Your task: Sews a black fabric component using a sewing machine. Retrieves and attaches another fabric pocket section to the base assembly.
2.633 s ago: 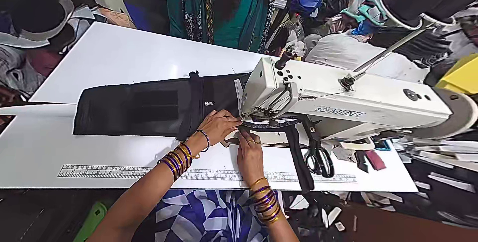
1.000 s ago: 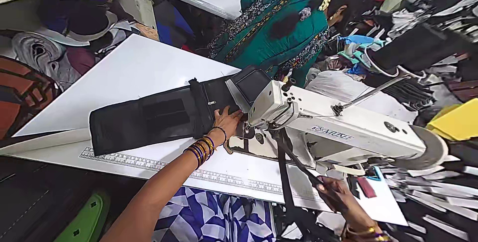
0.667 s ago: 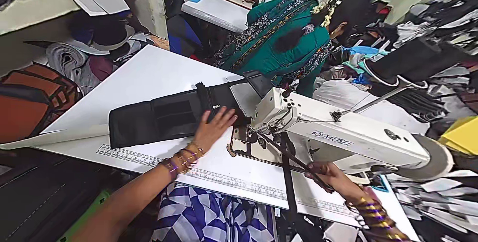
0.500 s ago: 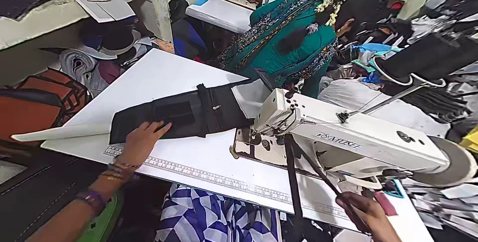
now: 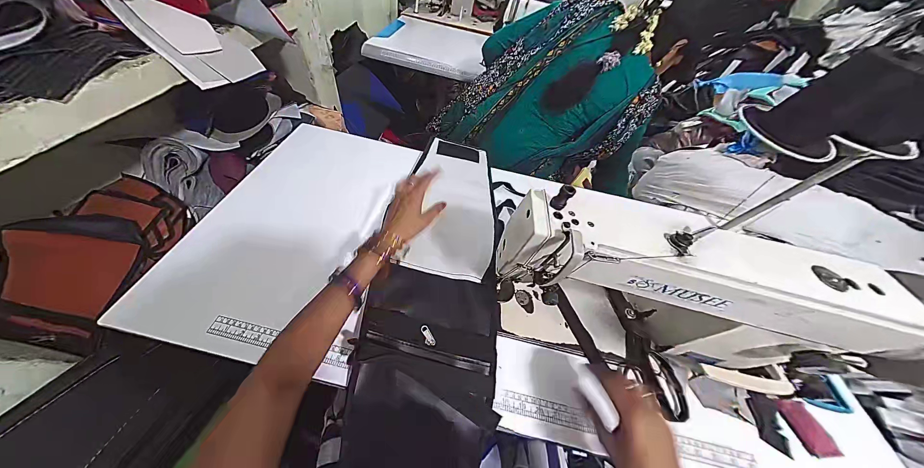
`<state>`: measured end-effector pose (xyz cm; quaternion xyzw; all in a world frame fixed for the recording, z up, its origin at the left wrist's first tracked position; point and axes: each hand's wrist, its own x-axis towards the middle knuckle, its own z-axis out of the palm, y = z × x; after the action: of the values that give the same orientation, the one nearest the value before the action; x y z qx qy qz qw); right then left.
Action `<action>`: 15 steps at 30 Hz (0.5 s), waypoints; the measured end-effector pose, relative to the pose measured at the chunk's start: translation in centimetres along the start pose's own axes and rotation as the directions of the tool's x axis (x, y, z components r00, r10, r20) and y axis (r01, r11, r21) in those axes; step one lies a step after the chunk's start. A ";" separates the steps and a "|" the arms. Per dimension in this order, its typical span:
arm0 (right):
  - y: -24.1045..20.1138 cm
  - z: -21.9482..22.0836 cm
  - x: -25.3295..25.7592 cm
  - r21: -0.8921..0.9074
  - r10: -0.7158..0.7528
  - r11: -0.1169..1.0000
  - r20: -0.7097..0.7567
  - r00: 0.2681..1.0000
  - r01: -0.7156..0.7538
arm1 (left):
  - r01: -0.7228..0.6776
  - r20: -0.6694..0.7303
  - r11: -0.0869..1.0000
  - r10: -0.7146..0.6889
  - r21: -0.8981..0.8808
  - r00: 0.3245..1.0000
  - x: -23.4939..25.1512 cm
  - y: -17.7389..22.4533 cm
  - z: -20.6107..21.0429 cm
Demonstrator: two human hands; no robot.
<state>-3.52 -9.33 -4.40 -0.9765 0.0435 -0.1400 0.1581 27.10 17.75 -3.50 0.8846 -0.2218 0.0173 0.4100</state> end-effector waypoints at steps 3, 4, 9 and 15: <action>-11.1 4.0 -3.3 0.276 -0.243 0.945 0.235 0.941 0.175 | 0.429 -0.051 0.903 -0.430 -0.037 0.901 10.9 -4.9 2.9; -13.4 5.9 -3.9 0.249 -0.282 0.946 0.310 0.908 0.209 | 0.467 -0.061 0.880 -0.472 -0.088 0.879 12.8 -5.5 3.1; -14.7 12.9 2.6 0.050 -0.377 0.925 0.258 0.889 0.378 | 0.043 -0.303 0.922 -0.170 -0.385 0.938 16.0 -4.9 -3.3; -12.8 13.5 19.0 0.834 -0.231 0.551 0.179 0.957 -0.023 | -0.566 -0.259 0.824 0.546 -0.007 0.797 7.9 -4.1 -14.4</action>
<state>19.05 4.35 -7.65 -0.7969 -0.1076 -0.0200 0.5941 38.03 27.67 4.77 0.7530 -0.4197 0.2369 0.4480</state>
